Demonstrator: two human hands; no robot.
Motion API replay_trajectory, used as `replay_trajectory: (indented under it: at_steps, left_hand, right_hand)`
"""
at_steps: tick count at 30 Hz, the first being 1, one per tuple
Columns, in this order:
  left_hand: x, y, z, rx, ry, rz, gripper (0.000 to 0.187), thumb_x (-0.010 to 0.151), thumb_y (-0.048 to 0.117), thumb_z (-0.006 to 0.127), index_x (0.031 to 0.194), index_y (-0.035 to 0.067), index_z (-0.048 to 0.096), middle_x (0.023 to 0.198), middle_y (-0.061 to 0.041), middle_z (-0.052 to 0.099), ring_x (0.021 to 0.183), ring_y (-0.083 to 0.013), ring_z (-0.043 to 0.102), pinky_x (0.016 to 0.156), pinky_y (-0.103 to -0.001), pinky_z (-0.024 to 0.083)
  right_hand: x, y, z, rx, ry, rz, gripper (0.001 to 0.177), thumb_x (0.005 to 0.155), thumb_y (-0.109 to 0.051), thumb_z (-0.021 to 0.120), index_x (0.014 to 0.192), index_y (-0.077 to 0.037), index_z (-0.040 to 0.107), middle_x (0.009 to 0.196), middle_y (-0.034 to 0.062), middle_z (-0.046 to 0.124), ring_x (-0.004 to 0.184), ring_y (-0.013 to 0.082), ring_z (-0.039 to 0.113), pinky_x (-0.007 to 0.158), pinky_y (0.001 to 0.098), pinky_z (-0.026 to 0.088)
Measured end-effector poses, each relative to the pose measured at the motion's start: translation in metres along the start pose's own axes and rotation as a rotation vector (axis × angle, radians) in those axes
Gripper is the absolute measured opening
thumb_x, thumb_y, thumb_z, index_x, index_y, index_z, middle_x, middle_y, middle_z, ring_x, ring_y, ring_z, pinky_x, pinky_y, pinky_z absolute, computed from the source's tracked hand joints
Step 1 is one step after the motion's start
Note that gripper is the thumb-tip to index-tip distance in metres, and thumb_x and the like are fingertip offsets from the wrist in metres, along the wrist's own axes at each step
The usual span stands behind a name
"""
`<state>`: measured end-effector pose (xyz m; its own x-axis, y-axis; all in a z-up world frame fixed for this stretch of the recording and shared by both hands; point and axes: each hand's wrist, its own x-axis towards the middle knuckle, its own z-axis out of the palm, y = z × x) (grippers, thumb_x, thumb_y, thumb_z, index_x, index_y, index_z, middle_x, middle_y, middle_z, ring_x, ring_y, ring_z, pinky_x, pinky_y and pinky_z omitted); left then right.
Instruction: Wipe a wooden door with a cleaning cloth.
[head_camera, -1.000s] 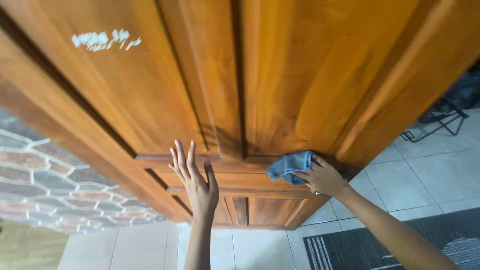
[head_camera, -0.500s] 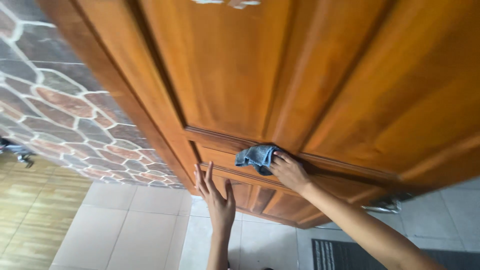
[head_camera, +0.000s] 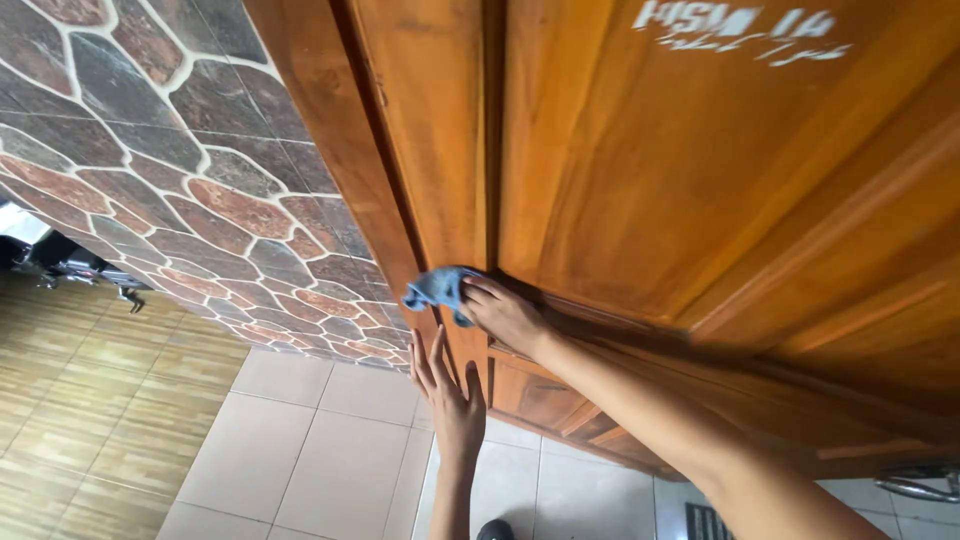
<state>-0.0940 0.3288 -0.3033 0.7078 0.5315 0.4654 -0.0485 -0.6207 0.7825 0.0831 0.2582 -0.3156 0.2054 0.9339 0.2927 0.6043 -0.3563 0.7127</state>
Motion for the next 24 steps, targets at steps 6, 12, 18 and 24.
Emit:
replay_trajectory:
  at_steps: [6,12,18,24]
  left_hand:
    - [0.022,-0.037,0.001,-0.005,-0.001,0.045,0.057,0.099,0.013,0.059,0.153,0.008,0.040,0.167,-0.019,0.025,0.157,-0.0390,0.019,0.125,-0.057,0.018]
    - [0.017,-0.057,0.009,-0.008,-0.110,-0.045,0.057,0.099,0.010,0.058,0.153,0.010,0.039,0.168,-0.019,0.019,0.156,-0.0430,0.014,0.120,-0.065,0.010]
    - [0.005,-0.063,0.017,-0.043,-0.210,-0.055,0.060,0.097,0.007,0.055,0.155,0.014,0.037,0.170,-0.018,0.016,0.157,-0.0434,0.013,0.119,-0.070,0.010]
    - [-0.004,-0.081,0.014,-0.002,-0.248,-0.065,0.061,0.096,0.007,0.056,0.153,0.015,0.038,0.169,-0.017,0.017,0.156,-0.0426,0.014,0.119,-0.071,0.010]
  right_hand:
    - [0.034,-0.028,0.023,-0.069,0.095,0.100,0.045,0.096,-0.031,0.049,0.137,-0.014,0.057,0.141,-0.0025,0.060,0.138,0.0122,0.047,0.129,0.0364,0.018]
    - [-0.051,-0.053,0.080,-0.122,-0.077,-0.176,0.049,0.092,-0.030,0.050,0.139,-0.018,0.057,0.146,-0.0053,0.055,0.143,0.0136,0.041,0.128,0.0400,0.013]
    - [-0.163,-0.045,0.073,-0.051,-0.321,-0.308,0.046,0.089,-0.022,0.055,0.134,-0.023,0.063,0.145,-0.0072,0.057,0.144,0.0160,0.038,0.129,0.0417,0.010]
    - [-0.249,-0.029,0.062,-0.156,-0.533,-0.532,0.046,0.087,-0.027,0.055,0.133,-0.020,0.061,0.144,-0.0041,0.055,0.144,0.0181,0.035,0.124,0.0437,0.007]
